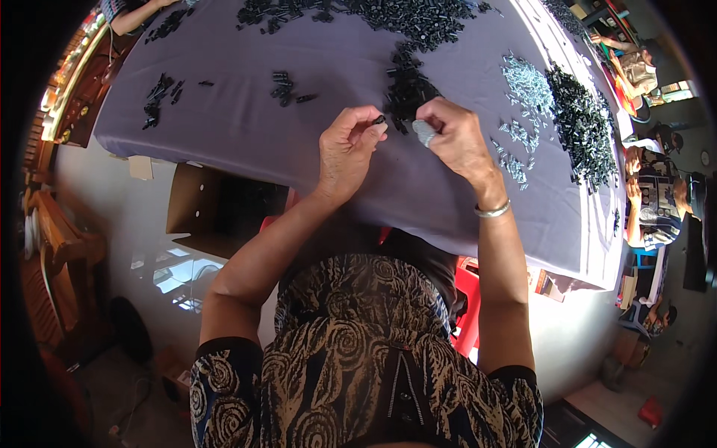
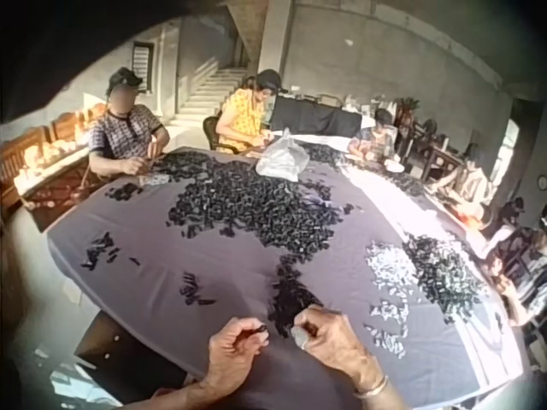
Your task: The person assembles small plastic components by hand, picking up plastic pieces, inserting small pins into them, and placing the assembled pieces on the table.
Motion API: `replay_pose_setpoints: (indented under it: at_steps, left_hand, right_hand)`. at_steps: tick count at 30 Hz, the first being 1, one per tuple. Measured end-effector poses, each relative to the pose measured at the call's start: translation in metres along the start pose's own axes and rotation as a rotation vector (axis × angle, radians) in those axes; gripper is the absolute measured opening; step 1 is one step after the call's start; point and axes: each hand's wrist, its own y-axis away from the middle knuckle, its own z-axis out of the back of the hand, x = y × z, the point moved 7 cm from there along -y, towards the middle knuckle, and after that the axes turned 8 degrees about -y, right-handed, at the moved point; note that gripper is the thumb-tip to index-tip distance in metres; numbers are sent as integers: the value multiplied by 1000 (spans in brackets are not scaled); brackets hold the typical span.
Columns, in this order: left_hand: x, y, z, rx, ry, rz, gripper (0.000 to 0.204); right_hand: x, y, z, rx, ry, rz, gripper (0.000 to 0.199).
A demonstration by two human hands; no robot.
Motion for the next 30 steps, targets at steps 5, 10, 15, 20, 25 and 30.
replay_pose_setpoints:
  at_steps: [5, 10, 15, 20, 25, 30]
  left_hand:
    - [-19, 10, -17, 125, -16, -29, 16]
    - [-19, 16, -31, 202, 9, -30, 15]
    - [-14, 21, -34, 238, -31, -25, 16]
    - [-10, 22, -34, 240, -44, -9, 15]
    - [-11, 22, -36, 247, -49, -21, 15]
    - [-10, 23, -35, 241, -52, -17, 14]
  right_hand:
    - [-13, 22, 4, -35, -756, -67, 6]
    - [-19, 38, -11, 102, -1394, -180, 17]
    - [-25, 45, -16, 90, -1378, -213, 24]
    - [-31, 47, -16, 60, -1274, -216, 21]
    - [-33, 48, -12, -30, -1144, -217, 18]
    - [-37, 49, -10, -105, -1043, -196, 16]
